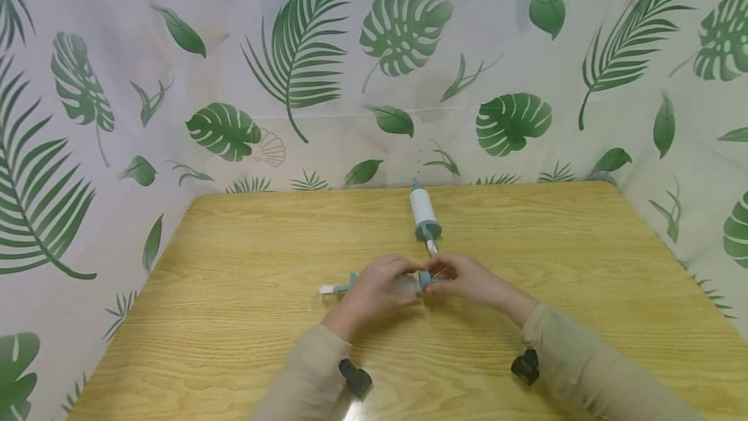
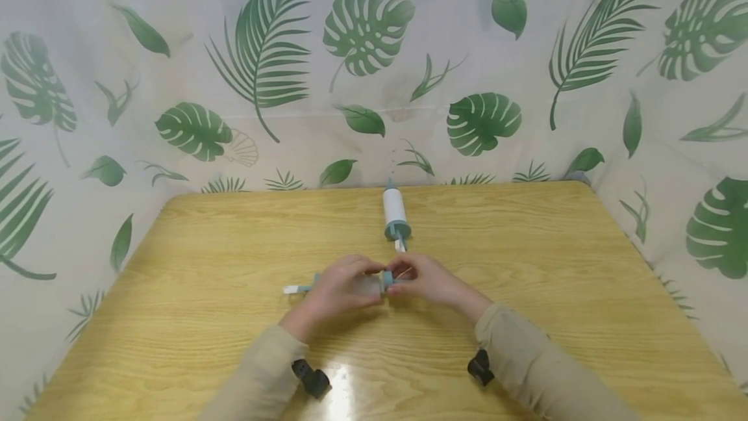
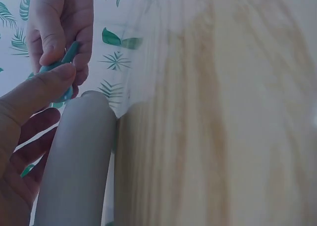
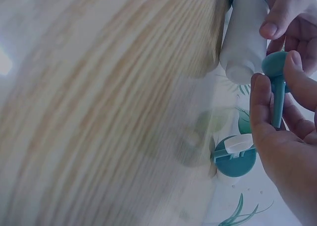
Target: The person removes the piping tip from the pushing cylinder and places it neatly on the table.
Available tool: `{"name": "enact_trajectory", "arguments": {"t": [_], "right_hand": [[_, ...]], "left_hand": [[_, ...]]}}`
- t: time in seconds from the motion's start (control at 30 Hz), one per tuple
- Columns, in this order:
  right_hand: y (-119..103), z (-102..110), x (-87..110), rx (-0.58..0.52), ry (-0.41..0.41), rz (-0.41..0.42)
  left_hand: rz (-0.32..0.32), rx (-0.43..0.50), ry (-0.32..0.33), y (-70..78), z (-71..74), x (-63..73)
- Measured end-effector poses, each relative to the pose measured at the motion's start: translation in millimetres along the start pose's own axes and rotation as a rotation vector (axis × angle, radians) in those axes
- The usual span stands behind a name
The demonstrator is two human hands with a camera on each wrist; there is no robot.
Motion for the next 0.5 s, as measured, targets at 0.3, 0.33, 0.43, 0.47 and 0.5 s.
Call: {"name": "enact_trajectory", "arguments": {"t": [0.3,0.33,0.43,0.47,0.5], "right_hand": [[1.0,1.6,-0.5,-0.037,-0.021,0.017],[0.5,2.2,-0.1,-0.035,-0.020,0.014],[-1.0,5.4,2.0,-0.026,-0.009,0.005],[-1.3,7.1,3.1,-0.020,-0.005,0.004],[-1.7,8.8,4.3,-0.018,0.000,0.003]], "left_hand": [[0.002,0.123,0.020,-1.8,-4.8,-6.0],[-0.001,0.122,0.022,-1.6,-4.3,-6.1],[0.003,0.122,0.020,-1.8,-1.9,-5.8],[0.008,0.123,0.021,-2.0,-1.0,-5.4],[0.015,0.127,0.021,-2.4,-0.1,-5.2]]}}
Point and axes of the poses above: each hand's wrist, its own x-axis away from the middle knuckle, its own z-axis out of the back of the hand, y = z × x, the point moved 1 cm from there along -x, towards the middle knuckle, and after that the axes turned 14 degrees about -x, right-handed, at the moved point
